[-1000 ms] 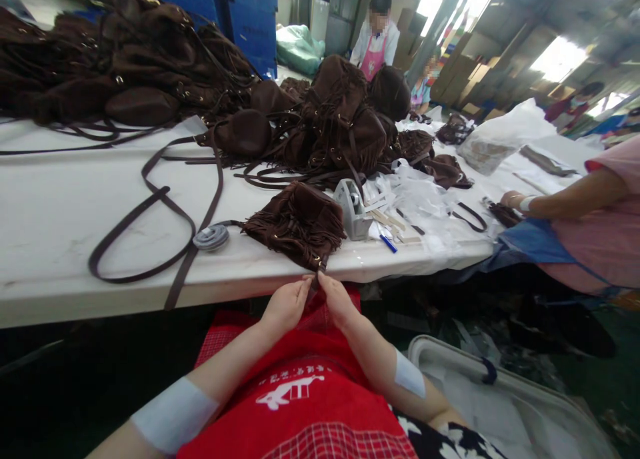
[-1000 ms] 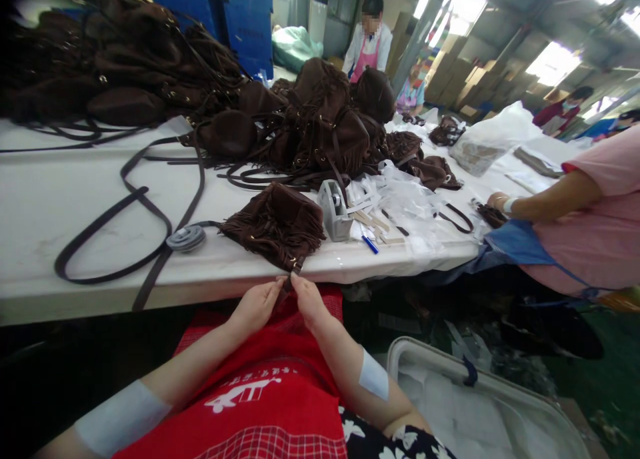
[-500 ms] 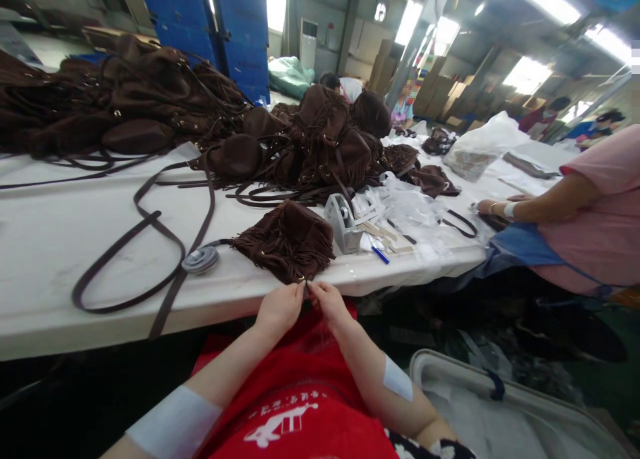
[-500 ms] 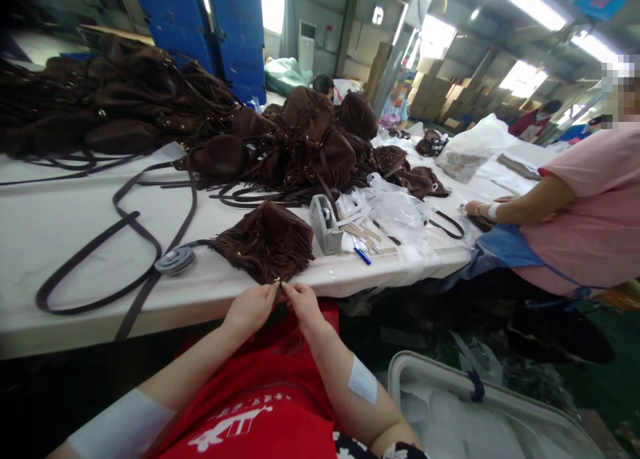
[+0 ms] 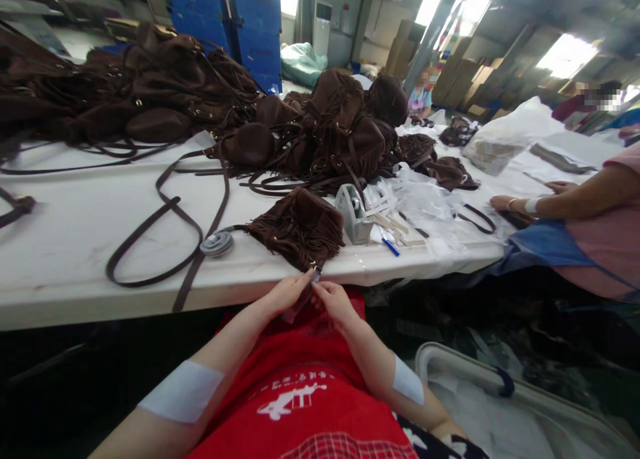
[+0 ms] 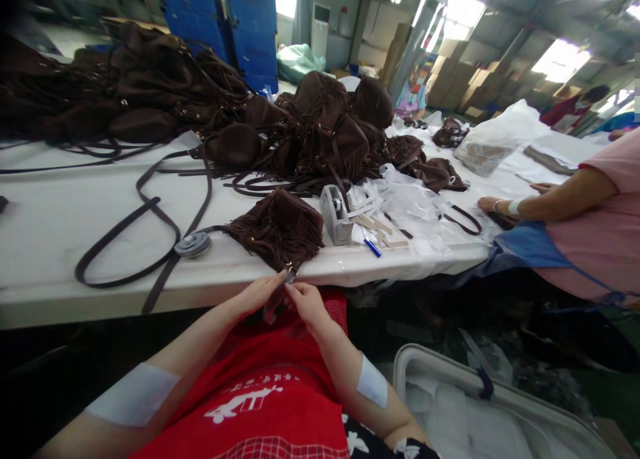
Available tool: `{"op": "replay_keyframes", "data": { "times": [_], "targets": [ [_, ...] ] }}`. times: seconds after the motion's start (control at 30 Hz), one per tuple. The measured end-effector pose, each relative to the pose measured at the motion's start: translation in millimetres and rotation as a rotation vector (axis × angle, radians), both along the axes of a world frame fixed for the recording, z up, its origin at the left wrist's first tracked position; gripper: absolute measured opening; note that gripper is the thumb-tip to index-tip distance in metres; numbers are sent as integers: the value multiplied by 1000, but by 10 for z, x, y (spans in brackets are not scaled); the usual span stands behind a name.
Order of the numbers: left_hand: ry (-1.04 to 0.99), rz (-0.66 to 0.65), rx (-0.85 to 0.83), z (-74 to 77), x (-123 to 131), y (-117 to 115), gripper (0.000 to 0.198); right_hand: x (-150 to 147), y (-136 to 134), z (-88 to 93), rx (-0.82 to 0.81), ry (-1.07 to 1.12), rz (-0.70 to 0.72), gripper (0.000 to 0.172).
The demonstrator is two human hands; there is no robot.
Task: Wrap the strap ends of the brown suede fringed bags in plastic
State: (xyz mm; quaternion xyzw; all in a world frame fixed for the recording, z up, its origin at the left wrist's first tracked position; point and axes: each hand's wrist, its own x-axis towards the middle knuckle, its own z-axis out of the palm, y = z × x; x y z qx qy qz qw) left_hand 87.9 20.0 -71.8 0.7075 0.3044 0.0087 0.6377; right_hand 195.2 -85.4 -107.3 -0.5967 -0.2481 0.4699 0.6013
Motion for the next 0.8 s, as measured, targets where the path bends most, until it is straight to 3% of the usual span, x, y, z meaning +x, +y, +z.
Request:
{"op": "replay_keyframes", "data": {
  "times": [0.07,0.2,0.33,0.57,0.8],
  "targets": [
    [-30,-77,-118,-84,-125,-6,64,19,28,0,-6,28,-55,43],
    [-43,-188,-184,-246,-404,-10,57,96,79,-46,34,134,-256,36],
    [34,-204,-211,-266,-558,-36,56,228,144,-89,86,296,-404,30],
    [-59,-166,-269,-85,-413,-78,63,310,180,-14,62,228,-378,34],
    [-57,-113,-229,-25,-251,-72,62,172,40,95,41,84,-166,44]
  ]
}}
